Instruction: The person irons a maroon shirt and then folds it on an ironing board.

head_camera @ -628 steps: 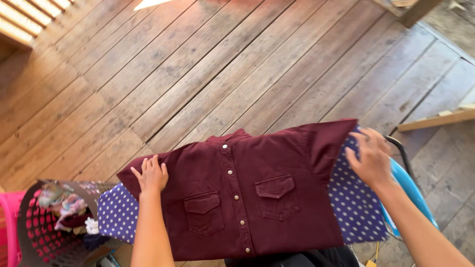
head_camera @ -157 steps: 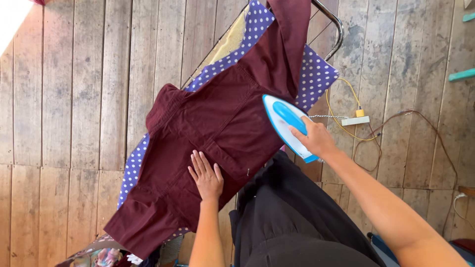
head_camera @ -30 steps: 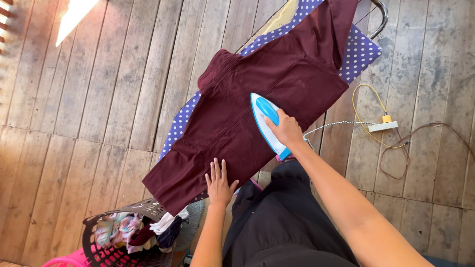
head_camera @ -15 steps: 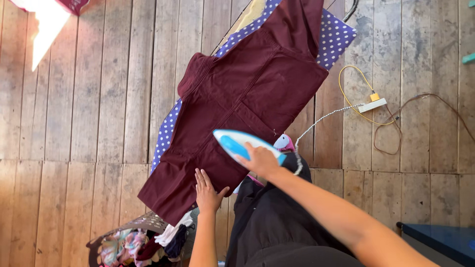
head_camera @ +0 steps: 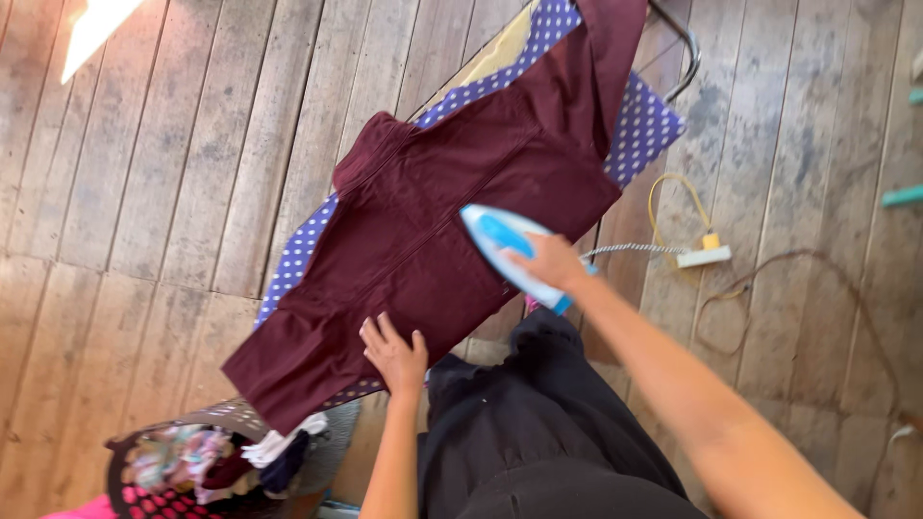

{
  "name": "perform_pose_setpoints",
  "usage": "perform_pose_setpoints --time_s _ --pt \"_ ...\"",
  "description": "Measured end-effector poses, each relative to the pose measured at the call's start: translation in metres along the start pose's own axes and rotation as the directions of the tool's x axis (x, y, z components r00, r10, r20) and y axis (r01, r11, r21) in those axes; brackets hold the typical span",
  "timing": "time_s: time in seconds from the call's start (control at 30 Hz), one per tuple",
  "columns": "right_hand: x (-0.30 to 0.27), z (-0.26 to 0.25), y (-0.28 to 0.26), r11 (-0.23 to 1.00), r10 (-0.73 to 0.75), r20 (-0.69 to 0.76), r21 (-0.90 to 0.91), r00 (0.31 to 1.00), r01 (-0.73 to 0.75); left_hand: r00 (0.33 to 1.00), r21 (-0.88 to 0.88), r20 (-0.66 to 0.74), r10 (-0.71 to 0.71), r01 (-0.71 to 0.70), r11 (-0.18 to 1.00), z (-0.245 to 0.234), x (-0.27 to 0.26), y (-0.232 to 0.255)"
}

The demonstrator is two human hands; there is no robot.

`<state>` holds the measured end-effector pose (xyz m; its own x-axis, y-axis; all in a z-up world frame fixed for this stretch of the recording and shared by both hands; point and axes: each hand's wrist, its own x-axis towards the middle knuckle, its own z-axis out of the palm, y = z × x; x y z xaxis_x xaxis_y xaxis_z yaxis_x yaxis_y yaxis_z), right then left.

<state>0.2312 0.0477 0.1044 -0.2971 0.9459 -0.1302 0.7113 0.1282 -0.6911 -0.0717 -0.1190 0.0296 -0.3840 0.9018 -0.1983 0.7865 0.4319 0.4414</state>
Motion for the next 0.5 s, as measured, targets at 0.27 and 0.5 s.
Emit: perform_pose_setpoints --time_s 0.27,0.5 --pt "0.038 -0.080 0.018 0.984 0.124 -0.152 -0.107 0.981 -0.141 0.885 -0.206 -0.096 0.455 -0.465 0.861 0.021 -0.009 0.154" --pt "0.001 -0.136 0.051 0.941 0.305 0.117 0.115 0.945 -0.318 0.967 -0.189 -0.132 0.219 -0.241 0.952 0.049 -0.016 0.165"
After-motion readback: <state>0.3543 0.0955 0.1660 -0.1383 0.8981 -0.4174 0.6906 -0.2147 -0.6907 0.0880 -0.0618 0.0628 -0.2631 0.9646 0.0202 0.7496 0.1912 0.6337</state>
